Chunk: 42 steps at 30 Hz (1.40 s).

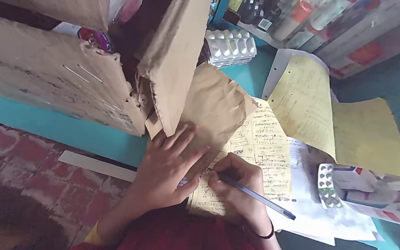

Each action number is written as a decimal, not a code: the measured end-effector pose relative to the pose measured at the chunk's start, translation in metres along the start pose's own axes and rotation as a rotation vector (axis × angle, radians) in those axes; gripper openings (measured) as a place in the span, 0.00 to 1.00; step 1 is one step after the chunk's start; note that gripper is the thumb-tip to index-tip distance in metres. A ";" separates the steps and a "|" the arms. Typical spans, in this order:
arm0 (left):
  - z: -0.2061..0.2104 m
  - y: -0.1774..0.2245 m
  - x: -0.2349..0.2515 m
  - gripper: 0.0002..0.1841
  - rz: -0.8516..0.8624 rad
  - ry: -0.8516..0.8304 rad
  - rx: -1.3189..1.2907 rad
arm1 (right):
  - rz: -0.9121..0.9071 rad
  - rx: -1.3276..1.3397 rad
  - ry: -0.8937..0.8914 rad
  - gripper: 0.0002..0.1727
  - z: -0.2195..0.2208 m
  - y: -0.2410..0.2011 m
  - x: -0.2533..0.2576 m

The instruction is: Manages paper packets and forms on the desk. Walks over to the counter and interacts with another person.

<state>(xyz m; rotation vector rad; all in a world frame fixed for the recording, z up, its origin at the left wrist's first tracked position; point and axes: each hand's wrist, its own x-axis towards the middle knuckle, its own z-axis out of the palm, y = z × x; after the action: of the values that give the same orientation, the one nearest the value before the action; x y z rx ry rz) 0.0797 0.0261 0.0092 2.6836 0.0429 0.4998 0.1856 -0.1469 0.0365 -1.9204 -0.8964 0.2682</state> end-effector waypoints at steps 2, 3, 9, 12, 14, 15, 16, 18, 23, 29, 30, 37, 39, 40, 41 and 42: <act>0.000 0.000 0.000 0.27 -0.004 -0.005 -0.008 | -0.001 -0.017 0.010 0.05 0.001 0.000 0.000; 0.001 0.000 -0.001 0.27 -0.004 -0.006 -0.009 | -0.005 -0.026 0.014 0.06 0.001 0.000 0.000; 0.001 0.001 -0.001 0.27 -0.012 0.016 -0.001 | -0.006 -0.005 0.035 0.05 0.001 0.001 0.001; 0.001 0.001 -0.001 0.27 -0.008 0.015 -0.003 | -0.011 -0.020 0.025 0.05 0.001 0.001 0.001; 0.001 0.001 -0.001 0.27 -0.007 0.014 0.004 | -0.008 -0.023 0.031 0.05 0.001 0.002 0.000; 0.001 0.001 -0.001 0.27 -0.007 0.017 0.009 | -0.009 -0.025 0.032 0.06 0.001 0.002 0.000; 0.000 0.001 -0.001 0.27 -0.007 0.015 0.011 | -0.010 -0.027 0.030 0.06 0.001 0.001 0.000; 0.000 0.001 -0.001 0.27 -0.009 0.010 0.012 | -0.004 -0.031 0.026 0.06 0.001 0.001 0.000; 0.001 0.001 -0.001 0.27 -0.008 0.014 0.006 | -0.020 -0.051 0.045 0.05 0.002 0.000 0.000; -0.001 0.000 -0.001 0.27 -0.008 0.016 -0.011 | 0.014 0.073 0.029 0.04 -0.001 0.000 0.000; 0.000 0.000 -0.002 0.27 -0.004 0.021 -0.013 | 0.025 0.069 0.007 0.04 -0.002 0.000 0.001; -0.001 -0.002 -0.003 0.28 0.028 0.037 -0.030 | 0.095 0.064 -0.265 0.06 -0.021 -0.006 0.016; -0.001 -0.002 -0.003 0.28 0.026 0.044 -0.037 | 0.089 0.069 -0.269 0.05 -0.022 -0.006 0.018; 0.000 -0.002 -0.002 0.28 0.023 0.049 -0.040 | 0.085 0.074 -0.246 0.05 -0.021 -0.005 0.018; 0.000 -0.002 -0.002 0.28 0.016 0.054 -0.044 | 0.076 0.075 -0.211 0.05 -0.018 -0.003 0.017; 0.000 -0.002 -0.003 0.27 0.008 0.054 -0.051 | 0.062 0.077 -0.176 0.04 -0.016 -0.001 0.015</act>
<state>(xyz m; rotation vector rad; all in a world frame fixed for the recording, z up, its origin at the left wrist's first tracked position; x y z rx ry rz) 0.0774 0.0274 0.0073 2.6214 0.0348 0.5687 0.2040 -0.1472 0.0477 -1.8766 -0.9284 0.5080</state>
